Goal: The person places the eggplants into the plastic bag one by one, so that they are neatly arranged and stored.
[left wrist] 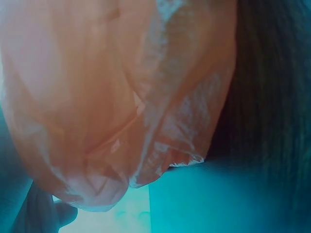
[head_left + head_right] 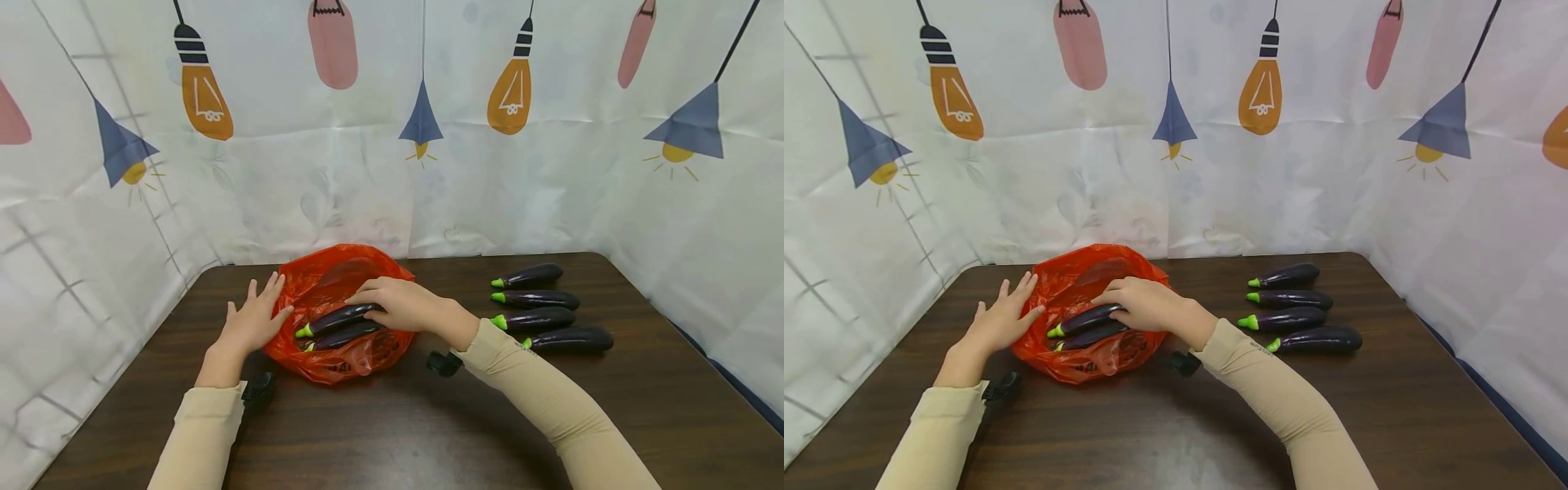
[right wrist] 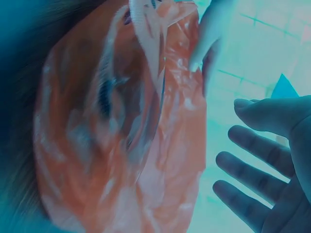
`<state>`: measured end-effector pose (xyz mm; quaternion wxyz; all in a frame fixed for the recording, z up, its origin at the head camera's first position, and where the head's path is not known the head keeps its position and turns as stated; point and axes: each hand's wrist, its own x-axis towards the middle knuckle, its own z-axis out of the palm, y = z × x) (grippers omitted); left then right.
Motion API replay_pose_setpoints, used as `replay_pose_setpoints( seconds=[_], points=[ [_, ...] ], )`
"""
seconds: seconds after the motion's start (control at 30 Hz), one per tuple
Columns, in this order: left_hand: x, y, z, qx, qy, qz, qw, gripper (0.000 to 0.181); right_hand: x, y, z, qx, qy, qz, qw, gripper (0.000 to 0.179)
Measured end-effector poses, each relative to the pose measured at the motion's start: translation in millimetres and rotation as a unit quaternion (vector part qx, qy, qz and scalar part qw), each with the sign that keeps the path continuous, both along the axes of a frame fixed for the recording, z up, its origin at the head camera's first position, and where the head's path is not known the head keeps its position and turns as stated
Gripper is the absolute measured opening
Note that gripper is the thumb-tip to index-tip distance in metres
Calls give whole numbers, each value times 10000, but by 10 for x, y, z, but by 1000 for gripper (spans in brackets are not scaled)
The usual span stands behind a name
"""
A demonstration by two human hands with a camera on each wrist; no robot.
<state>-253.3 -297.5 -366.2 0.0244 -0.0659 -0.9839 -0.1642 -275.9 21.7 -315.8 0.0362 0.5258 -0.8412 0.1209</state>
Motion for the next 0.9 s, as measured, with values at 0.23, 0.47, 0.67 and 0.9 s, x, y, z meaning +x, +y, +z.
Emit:
replay_pose_setpoints(
  seconds=[0.23,0.47,0.67,0.9],
  points=[
    [-4,9,24,1,-2,-6,10000,78,40,318,-16,-503,12,53,9987,39],
    [23,17,23,48,-14,-4,10000,77,96,569,-44,-368,174,-136,9991,41],
    [22,12,6,65,0,7,10000,78,158,757,-75,-343,299,-228,9987,40],
    [6,9,0,55,42,15,10000,77,212,969,-89,-529,438,-215,9974,38]
  ],
)
